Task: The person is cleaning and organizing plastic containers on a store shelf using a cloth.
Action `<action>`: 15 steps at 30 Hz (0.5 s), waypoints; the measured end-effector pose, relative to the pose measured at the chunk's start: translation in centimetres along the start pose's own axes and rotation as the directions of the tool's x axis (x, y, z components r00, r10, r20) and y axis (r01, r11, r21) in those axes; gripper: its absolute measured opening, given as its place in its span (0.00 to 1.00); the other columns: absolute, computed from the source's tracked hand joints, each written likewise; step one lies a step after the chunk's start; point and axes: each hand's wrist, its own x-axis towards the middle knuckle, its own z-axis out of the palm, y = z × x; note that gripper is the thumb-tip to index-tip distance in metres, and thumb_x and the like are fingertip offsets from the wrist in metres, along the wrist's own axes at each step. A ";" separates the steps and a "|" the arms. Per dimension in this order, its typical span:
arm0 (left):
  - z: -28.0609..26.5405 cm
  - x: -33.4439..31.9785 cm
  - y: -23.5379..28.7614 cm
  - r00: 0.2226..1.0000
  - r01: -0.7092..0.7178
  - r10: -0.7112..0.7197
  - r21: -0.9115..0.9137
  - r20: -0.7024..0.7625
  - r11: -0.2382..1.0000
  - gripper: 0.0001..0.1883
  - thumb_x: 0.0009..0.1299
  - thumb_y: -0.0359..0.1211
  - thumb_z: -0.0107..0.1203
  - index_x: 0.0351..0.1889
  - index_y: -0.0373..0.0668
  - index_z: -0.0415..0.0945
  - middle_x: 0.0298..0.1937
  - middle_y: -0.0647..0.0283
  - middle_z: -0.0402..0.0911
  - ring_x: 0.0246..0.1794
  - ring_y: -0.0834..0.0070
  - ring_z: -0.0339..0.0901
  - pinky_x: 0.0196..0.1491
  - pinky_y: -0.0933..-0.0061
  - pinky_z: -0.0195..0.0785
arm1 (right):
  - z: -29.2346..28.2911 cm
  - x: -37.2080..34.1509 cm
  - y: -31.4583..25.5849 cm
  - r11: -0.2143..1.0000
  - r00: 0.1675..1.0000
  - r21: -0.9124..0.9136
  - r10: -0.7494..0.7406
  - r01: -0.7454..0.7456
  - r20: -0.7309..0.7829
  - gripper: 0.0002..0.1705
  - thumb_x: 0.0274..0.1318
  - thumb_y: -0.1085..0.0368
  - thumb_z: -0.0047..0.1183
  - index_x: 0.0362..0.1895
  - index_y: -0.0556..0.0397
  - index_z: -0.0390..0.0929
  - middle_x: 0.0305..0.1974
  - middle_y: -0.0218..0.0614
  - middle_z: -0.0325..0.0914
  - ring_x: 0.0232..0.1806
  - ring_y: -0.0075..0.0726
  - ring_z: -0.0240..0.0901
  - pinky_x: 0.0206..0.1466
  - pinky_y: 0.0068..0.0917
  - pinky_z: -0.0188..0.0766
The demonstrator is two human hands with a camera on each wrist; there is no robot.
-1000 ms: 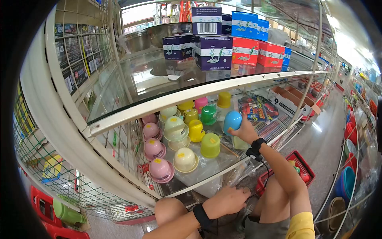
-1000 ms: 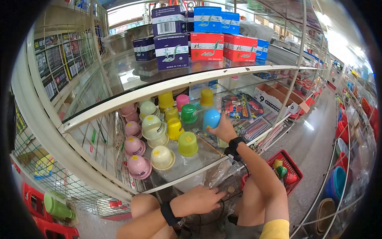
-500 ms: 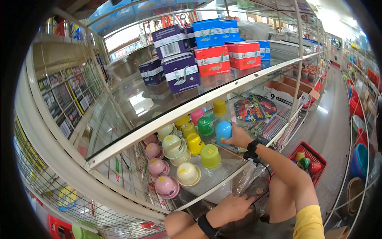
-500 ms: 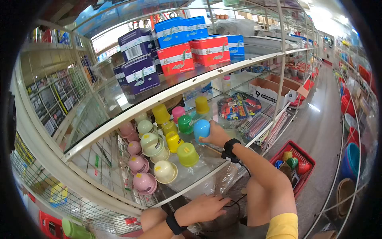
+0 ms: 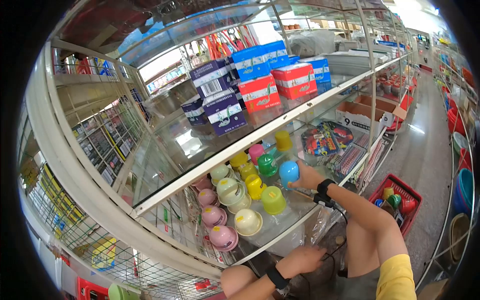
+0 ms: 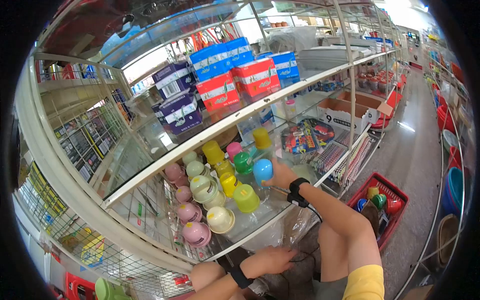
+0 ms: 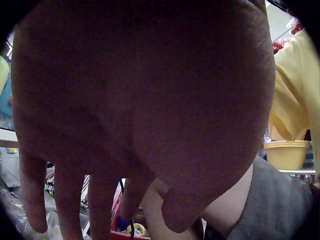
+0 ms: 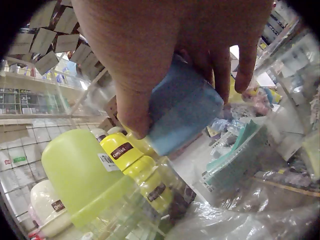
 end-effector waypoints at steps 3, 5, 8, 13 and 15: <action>1.6 1.0 -0.5 1.000 -0.013 0.013 0.019 0.023 1.000 0.23 0.68 0.42 0.51 0.58 0.42 0.66 0.44 0.53 0.78 0.44 0.54 0.79 0.42 0.54 0.73 | 0.0 0.0 0.0 1.000 1.000 -0.017 0.009 -0.009 0.004 0.52 0.32 0.45 0.71 0.54 0.63 0.58 0.41 0.64 0.76 0.44 0.66 0.75 0.49 0.48 0.73; 1.7 1.1 -0.4 0.999 -0.008 0.007 0.029 0.040 1.000 0.23 0.68 0.42 0.51 0.58 0.42 0.66 0.44 0.53 0.78 0.44 0.54 0.79 0.42 0.54 0.73 | 0.5 0.1 0.6 1.000 1.000 -0.008 -0.024 0.023 -0.018 0.52 0.32 0.44 0.70 0.54 0.63 0.59 0.39 0.63 0.77 0.42 0.65 0.76 0.48 0.47 0.73; 2.1 1.4 -0.5 0.998 -0.009 0.007 0.029 0.061 1.000 0.23 0.68 0.42 0.51 0.58 0.42 0.66 0.44 0.53 0.78 0.45 0.54 0.78 0.42 0.53 0.73 | 0.2 0.1 0.2 0.998 0.998 -0.001 0.058 -0.058 0.036 0.53 0.32 0.43 0.70 0.56 0.62 0.60 0.42 0.60 0.76 0.44 0.62 0.76 0.49 0.46 0.72; 2.3 1.3 -0.6 0.999 -0.016 0.015 0.010 0.049 1.000 0.23 0.69 0.43 0.50 0.59 0.42 0.66 0.45 0.52 0.78 0.46 0.53 0.78 0.42 0.52 0.73 | 0.8 0.4 0.8 0.999 0.999 0.004 0.031 -0.031 0.032 0.52 0.33 0.43 0.70 0.57 0.62 0.60 0.42 0.61 0.76 0.44 0.61 0.76 0.48 0.46 0.72; 2.7 1.4 -0.9 1.000 -0.022 0.021 -0.052 -0.013 0.998 0.20 0.67 0.41 0.52 0.51 0.39 0.69 0.43 0.50 0.79 0.43 0.51 0.78 0.42 0.54 0.73 | 0.6 0.3 1.0 1.000 1.000 -0.001 0.015 -0.015 0.011 0.52 0.33 0.42 0.70 0.57 0.62 0.60 0.42 0.61 0.76 0.44 0.61 0.76 0.48 0.46 0.72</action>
